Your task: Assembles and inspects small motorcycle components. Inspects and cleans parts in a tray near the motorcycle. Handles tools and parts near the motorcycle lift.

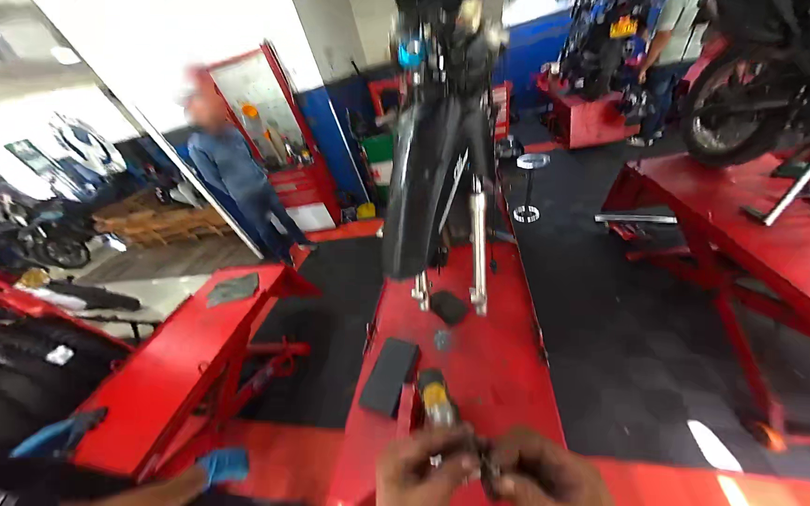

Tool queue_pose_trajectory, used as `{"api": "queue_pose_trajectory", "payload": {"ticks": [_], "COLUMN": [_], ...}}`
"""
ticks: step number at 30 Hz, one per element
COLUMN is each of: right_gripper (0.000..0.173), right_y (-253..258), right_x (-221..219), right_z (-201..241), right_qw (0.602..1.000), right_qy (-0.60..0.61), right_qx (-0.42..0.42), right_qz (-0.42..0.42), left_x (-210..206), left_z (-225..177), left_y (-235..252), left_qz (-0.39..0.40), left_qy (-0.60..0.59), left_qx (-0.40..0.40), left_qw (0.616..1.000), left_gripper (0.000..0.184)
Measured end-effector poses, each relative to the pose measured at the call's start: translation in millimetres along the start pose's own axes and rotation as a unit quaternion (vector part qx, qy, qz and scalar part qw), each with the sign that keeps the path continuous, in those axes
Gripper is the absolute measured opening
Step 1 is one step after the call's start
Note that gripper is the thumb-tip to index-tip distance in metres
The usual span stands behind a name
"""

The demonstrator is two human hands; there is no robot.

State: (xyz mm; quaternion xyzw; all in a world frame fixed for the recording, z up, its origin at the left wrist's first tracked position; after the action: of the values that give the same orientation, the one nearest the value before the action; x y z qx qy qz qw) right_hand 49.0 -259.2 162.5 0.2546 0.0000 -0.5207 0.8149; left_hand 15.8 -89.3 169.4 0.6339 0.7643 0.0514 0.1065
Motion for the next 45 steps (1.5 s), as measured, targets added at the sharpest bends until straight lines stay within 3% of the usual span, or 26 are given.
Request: {"api": "queue_pose_trajectory", "payload": {"ticks": [5,11,16,20,37,45], "right_gripper": [0.012,0.014,0.019,0.019,0.019,0.020], "right_y": [-13.9,-31.3,-35.3,-34.3,-22.5,-26.2], "right_x": [-28.1,-43.8,-51.9,-54.2,-53.5,-53.7], "right_z": [0.3,-0.4,-2.2,-1.3,-8.9,-10.1], "right_qw": [0.999,0.998,0.995,0.992,0.998,0.997], "right_qy": [0.011,-0.010,0.075,0.108,0.033,0.054], "right_qx": [0.036,0.023,0.005,-0.002,0.018,-0.007], "right_qz": [-0.003,-0.056,-0.064,-0.063,-0.053,-0.060], "left_x": [23.4,37.3,40.6,43.3,43.1,48.2], "left_z": [-2.7,-8.4,-11.0,-10.0,-10.6,-0.1], "left_y": [-15.0,-28.2,-29.7,-29.7,-22.5,-16.6], "left_qz": [0.044,0.098,0.093,0.093,0.040,0.108], "left_qy": [-0.013,0.007,-0.071,-0.098,0.074,-0.055], "left_qx": [-0.060,-0.036,0.032,0.029,-0.106,-0.017], "left_qw": [0.997,0.994,0.993,0.990,0.991,0.992], "left_gripper": [0.021,0.025,0.026,0.026,0.019,0.020]}}
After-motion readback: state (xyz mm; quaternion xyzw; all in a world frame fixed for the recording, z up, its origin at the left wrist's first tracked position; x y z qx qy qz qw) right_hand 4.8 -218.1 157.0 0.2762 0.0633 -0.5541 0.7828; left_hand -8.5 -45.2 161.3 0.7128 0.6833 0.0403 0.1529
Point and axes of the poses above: each hand's wrist, its own y-axis towards the middle knuckle, its own x-axis out of the back of the hand, z = x × y, the point moved 2 cm from there along y, towards the middle knuckle, and after that the axes turned 9 degrees about x, right-handed, at the moved point
